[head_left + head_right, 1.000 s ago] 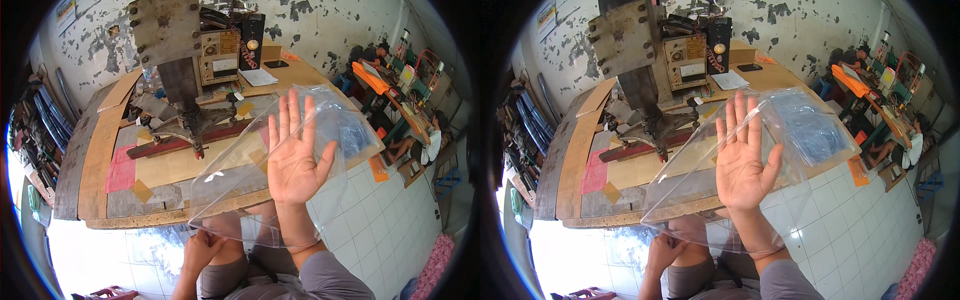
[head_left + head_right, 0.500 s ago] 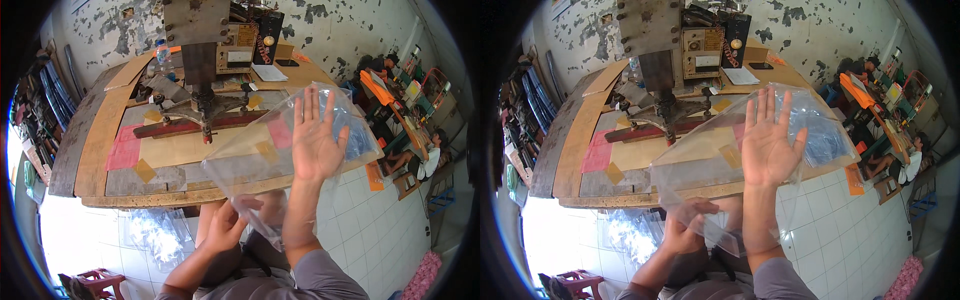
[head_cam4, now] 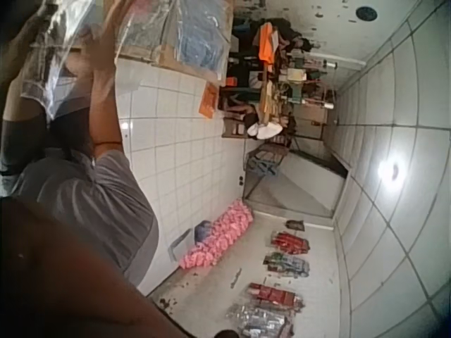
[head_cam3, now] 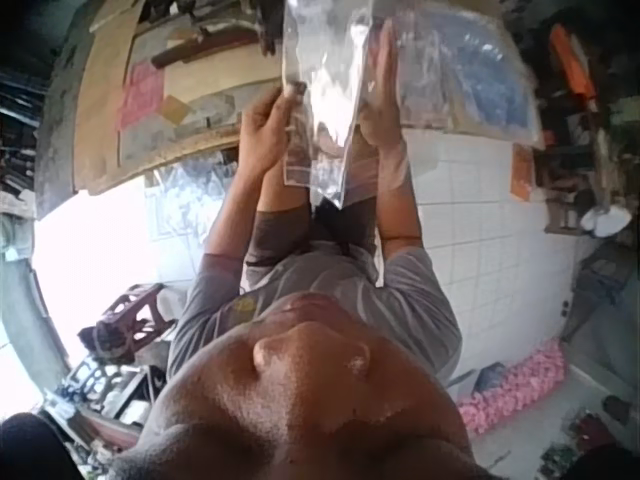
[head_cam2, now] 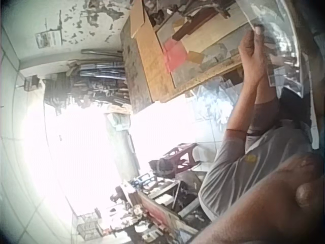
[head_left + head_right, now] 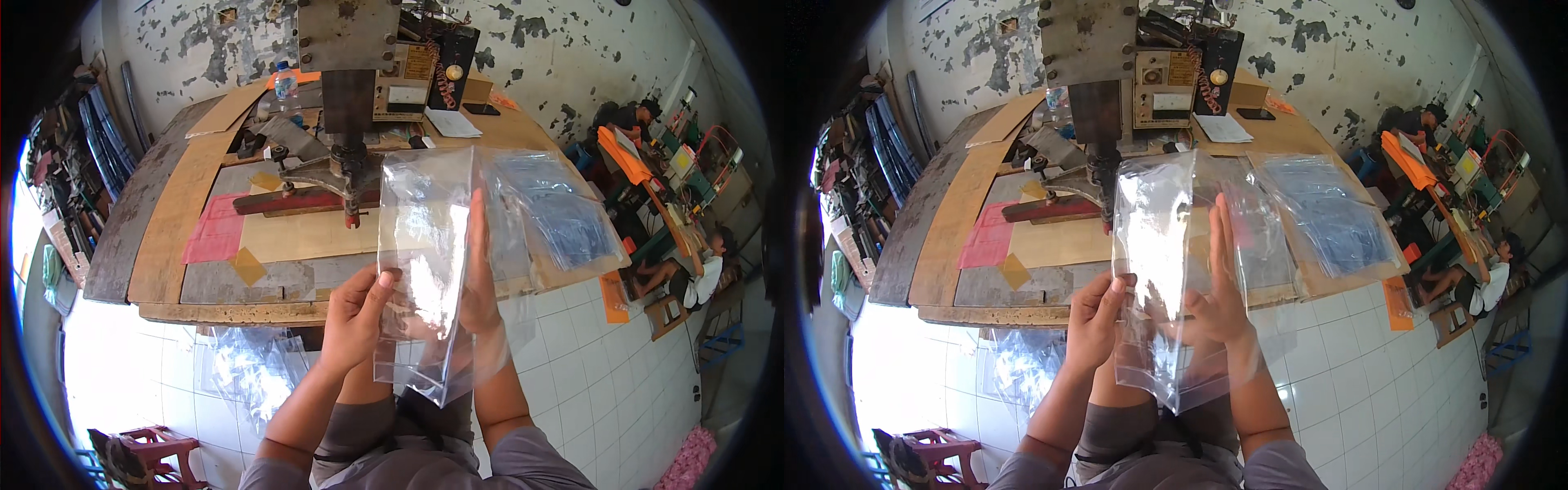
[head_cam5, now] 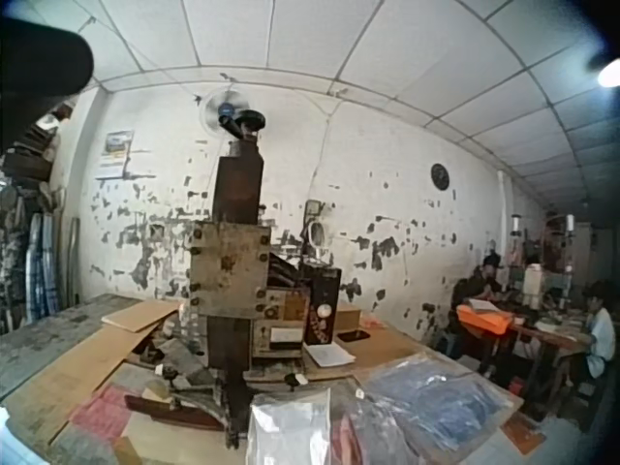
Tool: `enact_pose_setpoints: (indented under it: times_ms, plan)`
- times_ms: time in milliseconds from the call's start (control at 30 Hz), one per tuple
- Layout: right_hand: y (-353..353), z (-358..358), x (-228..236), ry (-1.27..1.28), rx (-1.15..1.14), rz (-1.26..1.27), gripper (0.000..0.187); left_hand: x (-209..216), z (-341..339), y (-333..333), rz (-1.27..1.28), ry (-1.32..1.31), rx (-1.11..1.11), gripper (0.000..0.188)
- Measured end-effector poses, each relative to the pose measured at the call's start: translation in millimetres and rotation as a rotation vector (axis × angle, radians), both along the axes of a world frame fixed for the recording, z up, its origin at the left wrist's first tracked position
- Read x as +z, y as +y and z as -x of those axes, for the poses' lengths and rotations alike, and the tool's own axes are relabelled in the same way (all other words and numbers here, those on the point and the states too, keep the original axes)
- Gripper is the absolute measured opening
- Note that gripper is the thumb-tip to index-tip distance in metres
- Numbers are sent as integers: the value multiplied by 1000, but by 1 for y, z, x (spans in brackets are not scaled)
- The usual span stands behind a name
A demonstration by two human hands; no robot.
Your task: The person holds a transparent plastic sheet, positions it on a manufacturing plate under a heat-sealing machine, and then handles the resulting bag by checking the edges and folding it.
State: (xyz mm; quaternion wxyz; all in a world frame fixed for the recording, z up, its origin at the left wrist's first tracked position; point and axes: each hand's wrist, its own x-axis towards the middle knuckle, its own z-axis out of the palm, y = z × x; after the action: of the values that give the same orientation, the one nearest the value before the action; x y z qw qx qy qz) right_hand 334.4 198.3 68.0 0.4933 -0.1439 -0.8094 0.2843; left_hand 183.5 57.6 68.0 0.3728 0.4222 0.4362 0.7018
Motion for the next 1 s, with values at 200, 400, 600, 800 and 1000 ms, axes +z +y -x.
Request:
enact_pose_setpoints:
  times_ms: [200,400,600,800,1000]
  plan:
    - [1,-9,10,59,199,-70,122,2,-5,-3,60,-71,-28,33]
    - [-25,10,21,253,228,284,116,5,-3,-12,33,-52,-74,35]
    - [-31,8,27,545,418,452,114,12,-7,-10,42,-105,-149,36]
    - [-31,10,26,278,190,346,116,10,-5,-9,37,-91,-127,36]
    - [-30,8,24,294,194,360,117,7,-4,-7,50,-81,-144,37]
